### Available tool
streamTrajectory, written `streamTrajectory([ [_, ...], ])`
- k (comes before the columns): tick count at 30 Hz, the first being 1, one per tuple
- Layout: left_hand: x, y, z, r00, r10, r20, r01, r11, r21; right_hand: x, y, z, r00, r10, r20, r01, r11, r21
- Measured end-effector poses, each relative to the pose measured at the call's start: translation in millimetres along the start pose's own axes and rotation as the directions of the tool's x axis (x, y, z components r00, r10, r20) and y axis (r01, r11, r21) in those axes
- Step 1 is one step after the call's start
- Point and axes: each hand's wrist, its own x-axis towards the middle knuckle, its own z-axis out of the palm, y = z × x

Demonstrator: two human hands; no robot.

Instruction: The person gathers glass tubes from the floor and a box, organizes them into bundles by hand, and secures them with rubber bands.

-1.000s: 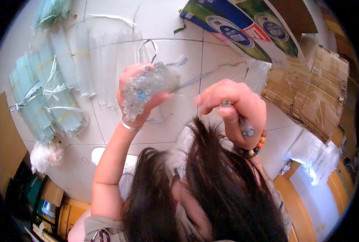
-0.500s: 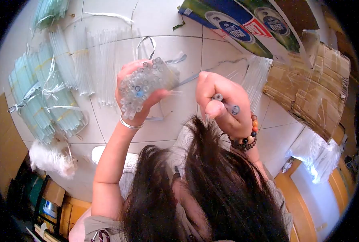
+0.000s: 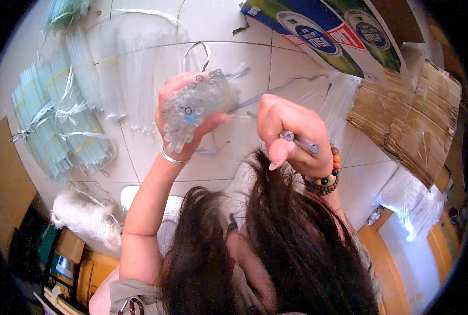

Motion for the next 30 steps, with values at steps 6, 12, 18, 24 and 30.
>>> streamTrajectory([
  [6, -4.0, -6.9, -1.1, 0.999, -0.029, 0.036, 0.028, 0.999, 0.026, 0.6, -9.9, -3.1, 0.998, 0.048, 0.045, -0.045, 0.997, -0.056],
  [12, 11.8, 9.5, -2.6, 0.99, 0.13, 0.063, -0.137, 0.984, 0.114, -52.2, 3.4, -63.9, 0.662, 0.16, -0.732, -0.015, 0.98, 0.2],
  [18, 11.0, 9.8, -3.7, 0.974, 0.214, 0.074, -0.224, 0.956, 0.19, -119.2, 52.6, -141.3, 0.386, 0.338, -0.858, -0.06, 0.938, 0.342],
  [24, 10.7, 6.2, 1.8, 0.96, 0.264, 0.095, -0.27, 0.961, 0.057, -152.4, 152.0, -215.7, 0.178, 0.265, -0.948, -0.299, 0.932, 0.204],
  [30, 7.5, 5.9, -3.5, 0.924, 0.311, 0.221, -0.339, 0.935, 0.105, -169.9, 226.2, -296.0, 0.31, 0.027, -0.95, -0.673, 0.713, -0.2],
])
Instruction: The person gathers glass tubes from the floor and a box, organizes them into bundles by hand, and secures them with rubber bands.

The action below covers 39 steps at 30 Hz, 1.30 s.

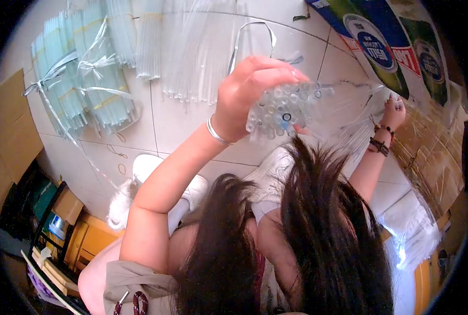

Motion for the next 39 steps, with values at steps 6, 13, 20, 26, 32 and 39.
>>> streamTrajectory([
  [6, -0.1, -0.2, 1.7, 0.997, 0.068, 0.043, -0.069, 0.998, 0.017, -10.6, -5.8, 13.2, 0.958, -0.263, -0.114, 0.203, 0.903, -0.379],
  [13, 5.0, 9.0, 13.6, 0.999, -0.025, -0.033, 0.025, 1.0, -0.015, -113.9, -198.4, -25.2, 0.786, -0.373, -0.494, 0.472, 0.877, 0.09],
  [20, 7.5, 11.4, 24.8, 1.0, -0.016, -0.003, 0.016, 1.0, 0.006, -218.4, -379.4, -37.5, 0.166, -0.732, 0.66, 0.813, 0.481, 0.328],
  [26, 12.9, 15.7, 24.2, 0.999, -0.038, 0.026, 0.037, 0.999, 0.031, -243.0, -385.8, -28.0, 0.326, -0.645, 0.691, 0.839, 0.535, 0.103],
  [32, 9.6, 18.1, 24.8, 0.994, -0.022, 0.104, 0.023, 1.0, -0.004, -234.9, -392.3, -33.0, 0.248, -0.626, 0.74, 0.894, 0.442, 0.075],
  [39, 6.2, 17.4, 28.5, 0.987, -0.025, 0.158, 0.044, 0.993, -0.113, -239.9, -404.8, -35.1, 0.301, -0.566, 0.768, 0.89, 0.456, -0.012],
])
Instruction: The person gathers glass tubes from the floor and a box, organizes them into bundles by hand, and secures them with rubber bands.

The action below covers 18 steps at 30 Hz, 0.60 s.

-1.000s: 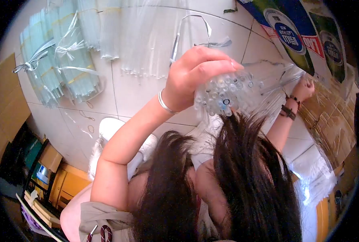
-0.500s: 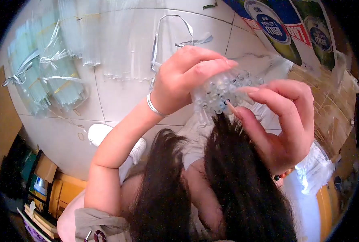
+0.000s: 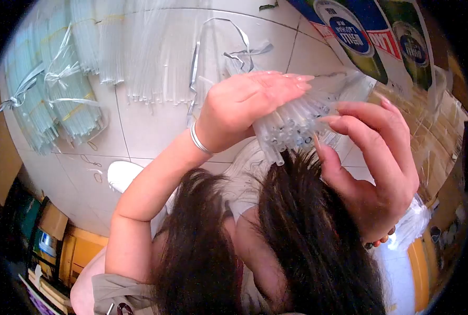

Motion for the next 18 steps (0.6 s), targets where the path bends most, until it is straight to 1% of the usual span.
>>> streamTrajectory([
  [3, 2.5, 1.3, -0.6, 1.0, -0.001, 0.022, 0.0, 1.0, 0.019, 3.1, 3.5, -0.7, 1.0, -0.016, 0.019, 0.016, 0.999, 0.028],
  [7, 0.2, -2.1, -1.5, 0.999, -0.023, 0.025, 0.023, 1.0, 0.017, -2.6, 7.0, 13.2, 0.999, -0.014, -0.029, 0.017, 0.995, 0.102],
  [8, 1.3, -0.8, -3.9, 0.999, -0.033, 0.025, 0.033, 0.999, 0.008, -2.5, 8.4, 14.6, 0.999, 0.006, -0.037, 0.0, 0.989, 0.15],
  [11, -0.2, -3.4, -6.1, 0.999, -0.044, -0.004, 0.044, 0.999, -0.021, -2.8, 32.2, 13.8, 0.998, -0.034, -0.052, 0.048, 0.953, 0.301],
  [13, -1.1, -6.8, -5.9, 0.999, -0.043, -0.029, 0.041, 0.998, -0.056, -10.9, 42.9, 35.5, 0.977, 0.122, -0.176, -0.012, 0.853, 0.523],
  [14, -0.5, -8.7, -6.6, 0.998, -0.039, -0.041, 0.036, 0.996, -0.078, -12.0, 46.6, 47.1, 0.933, 0.289, -0.215, -0.052, 0.698, 0.714],
  [15, -0.8, -9.1, -6.8, 0.998, -0.038, -0.053, 0.033, 0.994, -0.103, -14.2, 55.1, 56.6, 0.946, 0.277, -0.167, -0.041, 0.613, 0.789],
  [17, -1.5, -8.8, -5.7, 0.998, -0.038, -0.053, 0.032, 0.995, -0.097, -21.9, 76.7, 72.7, 0.969, 0.235, -0.071, -0.035, 0.421, 0.906],
  [18, -1.9, -8.4, -5.5, 0.998, -0.037, -0.053, 0.032, 0.995, -0.097, -27.8, 80.9, 80.8, 0.96, 0.276, 0.04, -0.142, 0.359, 0.923],
])
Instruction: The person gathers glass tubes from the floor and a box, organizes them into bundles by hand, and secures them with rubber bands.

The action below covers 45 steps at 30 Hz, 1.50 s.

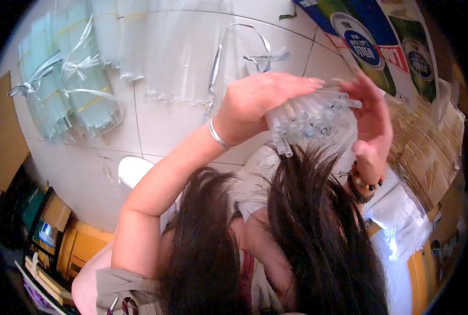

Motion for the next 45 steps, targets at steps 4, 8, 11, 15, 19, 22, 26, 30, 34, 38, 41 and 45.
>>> streamTrajectory([
  [4, -2.0, 1.7, -0.6, 0.999, -0.03, 0.044, 0.031, 0.999, -0.023, -3.4, 14.9, 4.6, 0.997, 0.033, 0.063, -0.03, 0.998, -0.05],
  [8, -6.5, -7.6, 4.0, 0.997, -0.043, 0.069, 0.052, 0.991, -0.126, -1.6, 8.3, 10.3, 0.999, 0.021, 0.044, -0.021, 1.0, -0.003],
  [11, -6.9, -6.9, 3.8, 0.997, -0.04, 0.064, 0.048, 0.991, -0.125, 3.3, 0.1, 10.2, 0.997, -0.003, 0.072, 0.006, 0.999, -0.039],
  [15, -5.5, -2.4, 1.2, 0.998, -0.048, 0.037, 0.051, 0.996, -0.077, 6.4, -8.7, 14.8, 0.994, -0.052, 0.091, 0.07, 0.976, -0.207],
  [19, -2.6, 2.7, -2.4, 0.998, -0.063, 0.019, 0.063, 0.998, -0.023, 9.0, -11.1, 20.2, 0.988, -0.098, 0.12, 0.127, 0.954, -0.271],
  [22, -1.3, 5.0, -5.4, 0.997, -0.065, 0.034, 0.064, 0.997, 0.034, 7.5, -16.3, 22.5, 0.989, -0.088, 0.123, 0.126, 0.93, -0.345],
  [26, 2.2, 4.3, -11.6, 0.996, -0.037, 0.08, 0.028, 0.994, 0.108, 10.2, -23.0, 29.4, 0.969, -0.171, 0.179, 0.241, 0.825, -0.512],
  [30, 3.1, 2.1, -10.4, 0.993, -0.066, 0.097, 0.06, 0.996, 0.071, 11.2, -16.5, 43.0, 0.945, -0.323, 0.043, 0.316, 0.876, -0.364],
  [34, 1.6, -0.1, -7.3, 0.994, -0.106, 0.013, 0.105, 0.992, 0.064, 2.4, -13.0, 43.4, 0.722, -0.692, 0.026, 0.569, 0.572, -0.591],
  [38, 0.7, 10.3, -2.8, 0.982, -0.127, -0.139, 0.162, 0.948, 0.274, -16.4, -26.3, 61.9, 0.806, -0.587, 0.078, 0.415, 0.467, -0.781],
  [41, -2.2, 12.4, 0.3, 0.973, -0.15, -0.178, 0.202, 0.925, 0.321, -12.0, -4.3, 87.6, 0.797, -0.593, -0.115, 0.292, 0.546, -0.785],
  [45, -7.4, 2.7, 11.7, 0.971, -0.064, -0.23, 0.123, 0.959, 0.255, -7.9, -1.8, 91.7, 0.817, -0.536, -0.21, 0.248, 0.657, -0.711],
])
